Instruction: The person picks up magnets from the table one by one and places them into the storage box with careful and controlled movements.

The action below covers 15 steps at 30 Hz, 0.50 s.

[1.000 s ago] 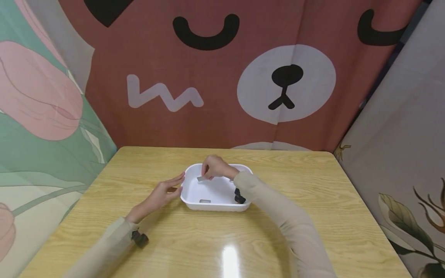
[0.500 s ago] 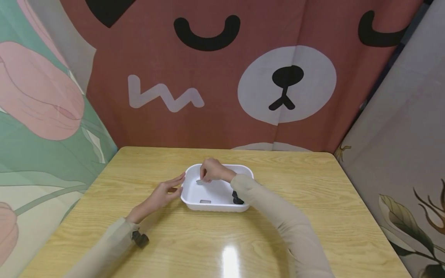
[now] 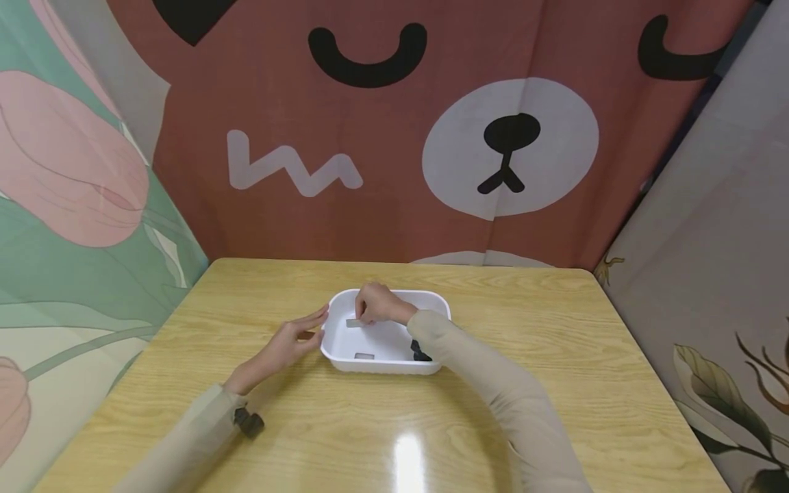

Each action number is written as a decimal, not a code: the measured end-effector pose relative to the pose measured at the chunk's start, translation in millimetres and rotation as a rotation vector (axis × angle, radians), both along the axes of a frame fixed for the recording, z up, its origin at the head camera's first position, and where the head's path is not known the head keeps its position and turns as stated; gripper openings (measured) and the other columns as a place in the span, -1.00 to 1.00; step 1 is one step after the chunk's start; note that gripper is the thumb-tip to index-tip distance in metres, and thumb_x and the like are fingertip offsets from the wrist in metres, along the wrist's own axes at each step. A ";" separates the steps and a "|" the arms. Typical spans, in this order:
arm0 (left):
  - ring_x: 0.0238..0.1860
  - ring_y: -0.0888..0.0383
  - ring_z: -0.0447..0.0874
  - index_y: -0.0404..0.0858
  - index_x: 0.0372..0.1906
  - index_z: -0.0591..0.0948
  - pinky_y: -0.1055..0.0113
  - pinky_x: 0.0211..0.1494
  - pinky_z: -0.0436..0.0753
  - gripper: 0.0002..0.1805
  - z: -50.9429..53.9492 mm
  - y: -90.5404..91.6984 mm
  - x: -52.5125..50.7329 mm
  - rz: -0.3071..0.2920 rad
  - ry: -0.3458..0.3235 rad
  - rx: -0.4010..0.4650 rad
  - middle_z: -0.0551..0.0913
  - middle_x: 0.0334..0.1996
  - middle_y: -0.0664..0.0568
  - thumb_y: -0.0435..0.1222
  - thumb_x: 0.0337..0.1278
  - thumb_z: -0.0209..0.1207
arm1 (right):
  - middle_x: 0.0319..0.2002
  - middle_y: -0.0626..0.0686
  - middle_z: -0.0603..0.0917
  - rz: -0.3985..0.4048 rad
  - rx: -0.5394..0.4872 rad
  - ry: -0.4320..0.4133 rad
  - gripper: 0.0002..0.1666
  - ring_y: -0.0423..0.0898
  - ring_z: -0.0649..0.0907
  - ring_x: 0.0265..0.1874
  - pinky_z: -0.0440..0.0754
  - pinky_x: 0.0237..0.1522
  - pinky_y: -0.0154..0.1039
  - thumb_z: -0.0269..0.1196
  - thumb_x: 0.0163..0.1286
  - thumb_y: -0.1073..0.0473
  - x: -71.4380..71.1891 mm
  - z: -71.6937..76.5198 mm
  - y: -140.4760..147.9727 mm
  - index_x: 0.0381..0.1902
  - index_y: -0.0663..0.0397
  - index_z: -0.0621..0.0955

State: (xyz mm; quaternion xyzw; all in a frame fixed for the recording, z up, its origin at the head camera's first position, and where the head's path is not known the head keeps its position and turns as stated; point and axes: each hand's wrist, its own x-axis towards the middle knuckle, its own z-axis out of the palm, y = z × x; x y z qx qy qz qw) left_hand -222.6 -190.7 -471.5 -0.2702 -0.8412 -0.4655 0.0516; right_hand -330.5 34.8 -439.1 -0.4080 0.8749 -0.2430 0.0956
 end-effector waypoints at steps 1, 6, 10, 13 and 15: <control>0.16 -0.22 0.55 -0.61 0.27 0.38 0.38 -0.05 0.73 -0.53 0.4 0.1 0.1 0.004 -0.004 -0.004 0.28 0.39 -0.29 -0.50 0.33 0.15 | -0.77 -0.18 0.55 -0.004 -0.001 -0.004 -0.86 -0.27 0.51 -0.70 0.48 -0.61 -0.46 0.44 0.11 0.44 0.3 0.0 -0.1 -0.55 0.15 0.75; 0.20 -0.19 0.52 -0.59 0.28 0.38 0.41 -0.03 0.72 -0.53 2.3 -0.5 0.9 0.010 -0.037 -0.008 0.26 0.40 -0.24 -0.48 0.35 0.14 | -0.73 -0.14 0.58 -0.001 -0.006 0.036 -0.86 -0.27 0.49 -0.68 0.48 -0.59 -0.45 0.43 0.07 0.45 0.8 -1.4 -1.3 -0.57 0.15 0.74; 0.21 -0.21 0.50 -0.59 0.29 0.37 0.40 -0.02 0.72 -0.52 2.7 -1.1 1.2 -0.002 -0.049 0.002 0.24 0.41 -0.25 -0.49 0.35 0.13 | -0.67 -0.14 0.60 -0.003 0.021 0.093 -0.83 -0.27 0.49 -0.63 0.49 -0.54 -0.44 0.43 0.04 0.45 0.9 -3.7 -2.4 -0.60 0.10 0.73; 0.21 -0.20 0.51 -0.58 0.29 0.36 0.40 -0.02 0.71 -0.53 2.1 -1.0 0.9 -0.003 -0.058 0.008 0.24 0.42 -0.24 -0.48 0.36 0.13 | -0.64 -0.14 0.60 -0.010 0.042 0.113 -0.81 -0.25 0.50 -0.61 0.50 -0.52 -0.41 0.45 0.03 0.44 1.4 -5.0 -3.0 -0.61 0.08 0.71; 0.21 -0.20 0.50 -0.58 0.29 0.36 0.39 -0.01 0.71 -0.52 1.3 -0.7 0.6 -0.003 -0.058 0.007 0.24 0.42 -0.24 -0.48 0.35 0.13 | -0.65 -0.15 0.60 -0.012 0.055 0.129 -0.79 -0.25 0.50 -0.60 0.49 -0.51 -0.40 0.46 0.04 0.42 1.7 -6.1 -3.3 -0.62 0.06 0.70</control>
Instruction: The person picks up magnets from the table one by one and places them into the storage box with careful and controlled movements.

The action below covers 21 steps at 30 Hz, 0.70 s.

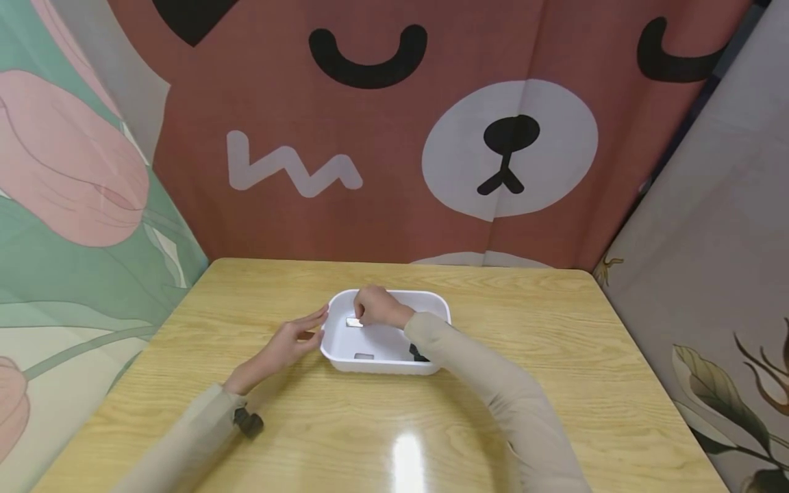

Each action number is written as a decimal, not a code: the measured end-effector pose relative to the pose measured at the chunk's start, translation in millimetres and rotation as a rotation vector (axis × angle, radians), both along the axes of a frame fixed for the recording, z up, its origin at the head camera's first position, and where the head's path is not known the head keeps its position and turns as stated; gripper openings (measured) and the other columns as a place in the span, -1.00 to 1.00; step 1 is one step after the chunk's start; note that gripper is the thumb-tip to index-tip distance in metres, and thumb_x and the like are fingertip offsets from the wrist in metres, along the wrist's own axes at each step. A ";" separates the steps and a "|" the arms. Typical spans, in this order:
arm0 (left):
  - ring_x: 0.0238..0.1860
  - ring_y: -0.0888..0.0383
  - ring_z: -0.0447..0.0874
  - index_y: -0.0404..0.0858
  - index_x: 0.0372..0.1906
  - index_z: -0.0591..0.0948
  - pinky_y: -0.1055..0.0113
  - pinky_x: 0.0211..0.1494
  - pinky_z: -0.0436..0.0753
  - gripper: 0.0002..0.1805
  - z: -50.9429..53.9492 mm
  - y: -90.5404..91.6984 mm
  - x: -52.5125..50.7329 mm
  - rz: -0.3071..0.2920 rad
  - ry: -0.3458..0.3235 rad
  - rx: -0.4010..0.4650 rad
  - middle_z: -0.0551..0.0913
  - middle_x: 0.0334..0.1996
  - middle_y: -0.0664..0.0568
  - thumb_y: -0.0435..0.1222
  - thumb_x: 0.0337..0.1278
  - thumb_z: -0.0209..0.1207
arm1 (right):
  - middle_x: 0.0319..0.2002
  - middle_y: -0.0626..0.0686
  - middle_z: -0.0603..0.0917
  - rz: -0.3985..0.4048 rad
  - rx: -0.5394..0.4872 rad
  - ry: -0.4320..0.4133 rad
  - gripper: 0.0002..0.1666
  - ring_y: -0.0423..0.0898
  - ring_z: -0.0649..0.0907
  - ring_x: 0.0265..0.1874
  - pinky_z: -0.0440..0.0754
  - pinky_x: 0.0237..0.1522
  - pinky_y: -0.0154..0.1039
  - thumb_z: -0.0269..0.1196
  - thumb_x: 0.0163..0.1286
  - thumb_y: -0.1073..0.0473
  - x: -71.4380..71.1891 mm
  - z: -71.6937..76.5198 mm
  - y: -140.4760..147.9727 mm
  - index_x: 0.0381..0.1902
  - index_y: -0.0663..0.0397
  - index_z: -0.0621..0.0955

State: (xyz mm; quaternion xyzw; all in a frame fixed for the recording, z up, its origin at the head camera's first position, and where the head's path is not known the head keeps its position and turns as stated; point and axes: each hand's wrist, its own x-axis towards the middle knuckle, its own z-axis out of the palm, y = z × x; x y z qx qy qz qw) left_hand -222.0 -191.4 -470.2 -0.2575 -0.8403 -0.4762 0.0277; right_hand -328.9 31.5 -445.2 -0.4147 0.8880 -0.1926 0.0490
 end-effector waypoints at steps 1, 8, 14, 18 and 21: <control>0.21 -0.19 0.50 -0.58 0.29 0.36 0.40 -0.01 0.71 -0.52 -0.2 0.2 -0.1 0.001 -0.001 0.000 0.24 0.42 -0.24 -0.48 0.35 0.13 | -0.65 -0.15 0.59 0.000 0.005 0.005 -0.79 -0.25 0.49 -0.60 0.48 -0.51 -0.40 0.47 0.05 0.42 0.2 -0.3 0.0 -0.62 0.06 0.69; 0.17 -0.23 0.53 -0.60 0.28 0.37 0.37 -0.02 0.72 -0.52 -1.8 0.3 0.1 -0.006 0.036 -0.001 0.26 0.40 -0.29 -0.49 0.34 0.14 | -0.68 -0.15 0.58 0.013 -0.012 0.049 -0.78 -0.25 0.48 -0.62 0.48 -0.50 -0.38 0.46 0.04 0.43 3.0 -0.5 1.6 -0.65 0.08 0.69; 0.18 -0.24 0.52 -0.61 0.27 0.37 0.37 -0.02 0.72 -0.53 -2.2 0.1 -0.5 -0.008 0.044 0.006 0.25 0.40 -0.29 -0.50 0.33 0.14 | -0.66 -0.14 0.61 0.010 -0.017 0.062 -0.79 -0.25 0.49 -0.59 0.55 -0.36 -0.26 0.49 0.06 0.40 4.9 -0.6 2.1 -0.64 0.08 0.70; 0.20 -0.23 0.50 -0.61 0.27 0.37 0.38 -0.02 0.72 -0.53 -1.0 0.7 0.1 -0.001 0.036 0.002 0.26 0.40 -0.28 -0.50 0.33 0.14 | -0.68 -0.15 0.58 0.014 -0.016 0.071 -0.76 -0.24 0.48 -0.60 0.54 -0.41 -0.30 0.48 0.06 0.41 4.0 -2.0 2.1 -0.66 0.09 0.68; 0.21 -0.23 0.50 -0.59 0.28 0.37 0.38 -0.01 0.71 -0.53 -0.6 0.9 0.5 0.001 0.025 0.002 0.26 0.40 -0.28 -0.49 0.34 0.14 | -0.70 -0.15 0.55 0.015 -0.012 0.084 -0.73 -0.24 0.46 -0.62 0.51 -0.51 -0.36 0.46 0.02 0.45 2.7 -3.2 2.2 -0.70 0.07 0.65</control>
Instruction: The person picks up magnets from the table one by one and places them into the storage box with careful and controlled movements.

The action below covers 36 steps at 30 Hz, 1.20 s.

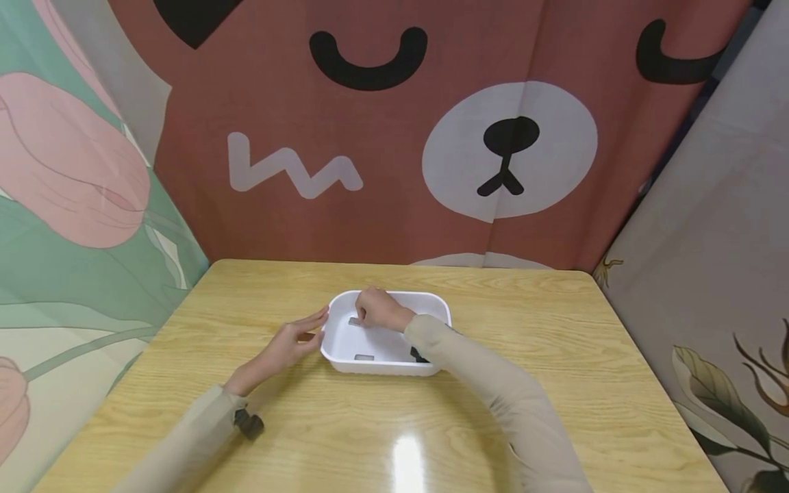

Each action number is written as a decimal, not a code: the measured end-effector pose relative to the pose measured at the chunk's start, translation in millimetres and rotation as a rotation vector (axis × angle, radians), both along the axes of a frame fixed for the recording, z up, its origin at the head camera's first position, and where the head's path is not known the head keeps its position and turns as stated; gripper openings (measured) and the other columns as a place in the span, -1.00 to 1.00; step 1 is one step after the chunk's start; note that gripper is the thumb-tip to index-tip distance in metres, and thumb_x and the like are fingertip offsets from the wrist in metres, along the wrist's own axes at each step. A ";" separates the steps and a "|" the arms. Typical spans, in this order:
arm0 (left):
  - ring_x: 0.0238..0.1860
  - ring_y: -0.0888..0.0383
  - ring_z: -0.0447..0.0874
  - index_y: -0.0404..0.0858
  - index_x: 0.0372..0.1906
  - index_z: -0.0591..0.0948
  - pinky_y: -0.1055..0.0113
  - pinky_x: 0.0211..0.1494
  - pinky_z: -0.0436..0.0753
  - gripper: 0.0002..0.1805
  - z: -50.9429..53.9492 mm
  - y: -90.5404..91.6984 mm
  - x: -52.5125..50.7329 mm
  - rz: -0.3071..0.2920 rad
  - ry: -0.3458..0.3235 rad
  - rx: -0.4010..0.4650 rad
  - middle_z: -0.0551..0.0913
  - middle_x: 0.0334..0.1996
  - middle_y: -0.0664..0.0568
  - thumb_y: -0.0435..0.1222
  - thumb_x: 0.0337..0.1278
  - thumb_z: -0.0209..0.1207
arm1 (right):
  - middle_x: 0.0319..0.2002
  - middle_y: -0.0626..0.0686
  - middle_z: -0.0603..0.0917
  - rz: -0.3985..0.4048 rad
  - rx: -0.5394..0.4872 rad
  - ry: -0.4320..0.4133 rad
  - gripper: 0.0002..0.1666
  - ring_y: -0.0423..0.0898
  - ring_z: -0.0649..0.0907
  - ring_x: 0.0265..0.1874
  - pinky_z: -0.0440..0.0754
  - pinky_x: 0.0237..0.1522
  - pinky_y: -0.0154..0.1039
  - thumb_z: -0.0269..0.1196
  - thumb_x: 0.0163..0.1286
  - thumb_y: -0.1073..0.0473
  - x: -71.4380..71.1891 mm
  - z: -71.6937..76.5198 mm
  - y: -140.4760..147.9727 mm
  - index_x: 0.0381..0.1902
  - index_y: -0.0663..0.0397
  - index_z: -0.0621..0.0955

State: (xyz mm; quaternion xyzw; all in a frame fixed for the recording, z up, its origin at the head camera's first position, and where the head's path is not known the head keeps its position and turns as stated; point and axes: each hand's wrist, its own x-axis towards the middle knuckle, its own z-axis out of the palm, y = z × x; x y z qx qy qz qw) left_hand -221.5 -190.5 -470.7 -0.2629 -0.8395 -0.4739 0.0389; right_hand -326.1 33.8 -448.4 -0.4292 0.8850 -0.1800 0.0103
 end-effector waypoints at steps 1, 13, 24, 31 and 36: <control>0.19 -0.23 0.52 -0.59 0.28 0.37 0.37 -0.01 0.72 -0.52 -0.2 0.1 0.1 0.000 -0.004 0.000 0.25 0.40 -0.28 -0.49 0.34 0.14 | -0.70 -0.16 0.54 0.000 0.001 0.004 -0.72 -0.25 0.46 -0.63 0.50 -0.53 -0.38 0.45 0.00 0.47 -0.4 -0.5 0.1 -0.71 0.06 0.64; 0.19 -0.29 0.50 -0.66 0.26 0.35 0.34 -0.01 0.72 -0.54 16.0 6.5 11.0 0.007 -0.014 -0.010 0.24 0.38 -0.39 -0.55 0.33 0.11 | -0.72 -0.17 0.50 0.009 -0.007 -0.014 -0.73 -0.26 0.43 -0.65 0.43 -0.58 -0.43 0.42 -0.02 0.50 -0.9 -0.3 1.4 -0.71 0.10 0.64; 0.19 -0.21 0.53 -0.58 0.29 0.37 0.39 -0.02 0.72 -0.52 1.1 0.2 1.5 -0.002 -0.014 -0.005 0.24 0.42 -0.27 -0.47 0.36 0.13 | -0.71 -0.15 0.53 0.002 -0.022 -0.043 -0.76 -0.25 0.44 -0.66 0.44 -0.59 -0.42 0.42 0.02 0.50 2.2 5.3 3.1 -0.68 0.14 0.66; 0.22 -0.22 0.50 -0.59 0.29 0.37 0.40 -0.02 0.72 -0.52 1.7 0.0 0.4 -0.002 0.003 -0.004 0.24 0.41 -0.28 -0.48 0.34 0.14 | -0.72 -0.15 0.51 0.008 -0.031 -0.032 -0.72 -0.27 0.41 -0.68 0.38 -0.62 -0.46 0.39 0.01 0.52 0.7 7.2 4.0 -0.72 0.11 0.63; 0.22 -0.21 0.49 -0.59 0.28 0.37 0.40 -0.03 0.72 -0.52 2.3 0.1 0.9 0.000 0.003 -0.007 0.25 0.41 -0.28 -0.49 0.34 0.14 | -0.67 -0.10 0.58 0.006 -0.021 -0.029 -0.78 -0.24 0.44 -0.64 0.43 -0.57 -0.42 0.38 0.04 0.52 1.0 9.3 5.4 -0.65 0.17 0.68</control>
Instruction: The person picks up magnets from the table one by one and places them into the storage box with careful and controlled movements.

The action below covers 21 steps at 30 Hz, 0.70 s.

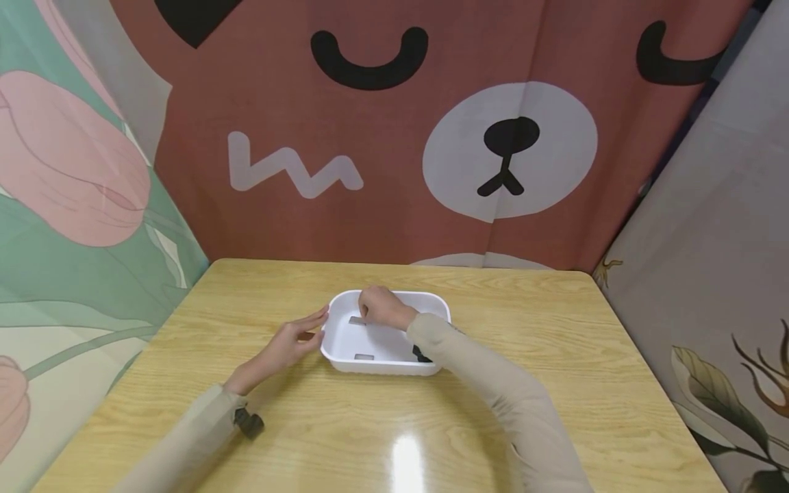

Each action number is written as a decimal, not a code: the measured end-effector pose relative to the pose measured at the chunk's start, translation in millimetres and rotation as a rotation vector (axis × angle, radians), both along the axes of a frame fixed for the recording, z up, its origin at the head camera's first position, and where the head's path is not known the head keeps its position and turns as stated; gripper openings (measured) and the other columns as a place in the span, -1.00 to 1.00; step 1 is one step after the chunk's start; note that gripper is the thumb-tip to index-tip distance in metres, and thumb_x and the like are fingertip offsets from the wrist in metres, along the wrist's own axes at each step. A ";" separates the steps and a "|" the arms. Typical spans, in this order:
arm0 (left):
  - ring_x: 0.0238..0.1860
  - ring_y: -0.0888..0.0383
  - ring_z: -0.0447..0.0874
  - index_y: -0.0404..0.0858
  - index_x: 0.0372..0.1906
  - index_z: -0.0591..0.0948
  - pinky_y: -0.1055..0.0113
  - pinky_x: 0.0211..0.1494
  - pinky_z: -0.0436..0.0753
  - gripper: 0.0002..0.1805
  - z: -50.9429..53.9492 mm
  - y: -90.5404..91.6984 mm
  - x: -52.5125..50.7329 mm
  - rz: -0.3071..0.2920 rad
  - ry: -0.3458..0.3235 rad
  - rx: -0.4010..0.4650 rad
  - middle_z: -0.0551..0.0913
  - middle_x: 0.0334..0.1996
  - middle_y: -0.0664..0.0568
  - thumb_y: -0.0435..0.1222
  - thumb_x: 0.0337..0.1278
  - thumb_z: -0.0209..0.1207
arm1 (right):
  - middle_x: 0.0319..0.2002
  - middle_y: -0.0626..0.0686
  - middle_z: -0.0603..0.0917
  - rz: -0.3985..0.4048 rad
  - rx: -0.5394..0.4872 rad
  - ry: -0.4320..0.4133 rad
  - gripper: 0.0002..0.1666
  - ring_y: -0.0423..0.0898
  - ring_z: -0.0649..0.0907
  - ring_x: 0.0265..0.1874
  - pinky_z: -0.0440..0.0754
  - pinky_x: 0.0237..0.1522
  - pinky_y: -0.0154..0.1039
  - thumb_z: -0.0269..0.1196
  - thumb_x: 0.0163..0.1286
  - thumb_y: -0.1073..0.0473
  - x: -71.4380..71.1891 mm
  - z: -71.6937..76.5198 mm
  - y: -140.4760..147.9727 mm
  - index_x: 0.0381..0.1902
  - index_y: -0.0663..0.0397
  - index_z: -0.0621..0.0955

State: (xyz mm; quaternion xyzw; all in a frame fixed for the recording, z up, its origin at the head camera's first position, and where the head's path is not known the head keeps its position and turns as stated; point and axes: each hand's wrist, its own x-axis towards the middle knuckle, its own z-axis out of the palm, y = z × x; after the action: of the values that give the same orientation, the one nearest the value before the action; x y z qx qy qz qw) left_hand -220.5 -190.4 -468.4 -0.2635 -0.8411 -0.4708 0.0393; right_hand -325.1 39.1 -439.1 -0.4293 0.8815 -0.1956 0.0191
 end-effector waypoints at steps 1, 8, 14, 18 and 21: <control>0.22 -0.21 0.50 -0.59 0.28 0.38 0.40 -0.03 0.72 -0.52 0.1 0.0 0.2 0.001 -0.002 0.002 0.25 0.41 -0.27 -0.49 0.34 0.15 | -0.65 -0.10 0.59 -0.002 0.005 0.002 -0.80 -0.23 0.45 -0.62 0.46 -0.55 -0.40 0.38 0.05 0.52 0.2 0.8 0.3 -0.63 0.17 0.70; 0.22 -0.19 0.49 -0.58 0.28 0.38 0.40 -0.03 0.72 -0.52 -0.4 -0.3 0.1 0.004 -0.003 0.005 0.26 0.41 -0.25 -0.48 0.34 0.15 | -0.56 -0.08 0.66 -0.028 0.036 -0.031 -0.87 -0.18 0.55 -0.53 0.59 -0.44 -0.33 0.42 0.12 0.44 1.3 7.7 1.7 -0.54 0.17 0.74; 0.24 -0.18 0.48 -0.58 0.29 0.38 0.41 -0.03 0.71 -0.53 -0.8 -0.4 -0.7 0.007 -0.019 0.004 0.26 0.41 -0.23 -0.48 0.35 0.14 | -0.54 -0.10 0.67 -0.045 0.055 -0.043 -0.90 -0.20 0.56 -0.51 0.59 -0.42 -0.35 0.45 0.14 0.39 0.4 9.4 3.0 -0.51 0.15 0.75; 0.22 -0.20 0.50 -0.58 0.29 0.38 0.40 -0.02 0.71 -0.53 -1.3 -0.4 -0.9 0.006 -0.028 0.009 0.25 0.41 -0.24 -0.48 0.35 0.14 | -0.53 -0.09 0.67 -0.045 0.047 -0.049 -0.88 -0.19 0.57 -0.50 0.60 -0.41 -0.33 0.45 0.14 0.41 -0.7 9.5 4.6 -0.51 0.14 0.74; 0.20 -0.20 0.52 -0.57 0.29 0.37 0.40 -0.02 0.71 -0.52 -1.9 -0.9 -0.8 0.008 -0.032 0.007 0.24 0.42 -0.23 -0.48 0.35 0.14 | -0.52 -0.08 0.68 -0.039 0.038 -0.046 -0.89 -0.18 0.57 -0.49 0.62 -0.40 -0.32 0.44 0.15 0.41 -2.0 9.8 6.6 -0.50 0.15 0.74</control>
State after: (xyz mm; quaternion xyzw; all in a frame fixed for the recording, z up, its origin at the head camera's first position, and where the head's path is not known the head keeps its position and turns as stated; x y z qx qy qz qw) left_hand -221.4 -191.2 -470.3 -0.2525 -0.8409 -0.4779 0.0289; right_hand -327.1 45.7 -429.3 -0.4070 0.8926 -0.1888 0.0437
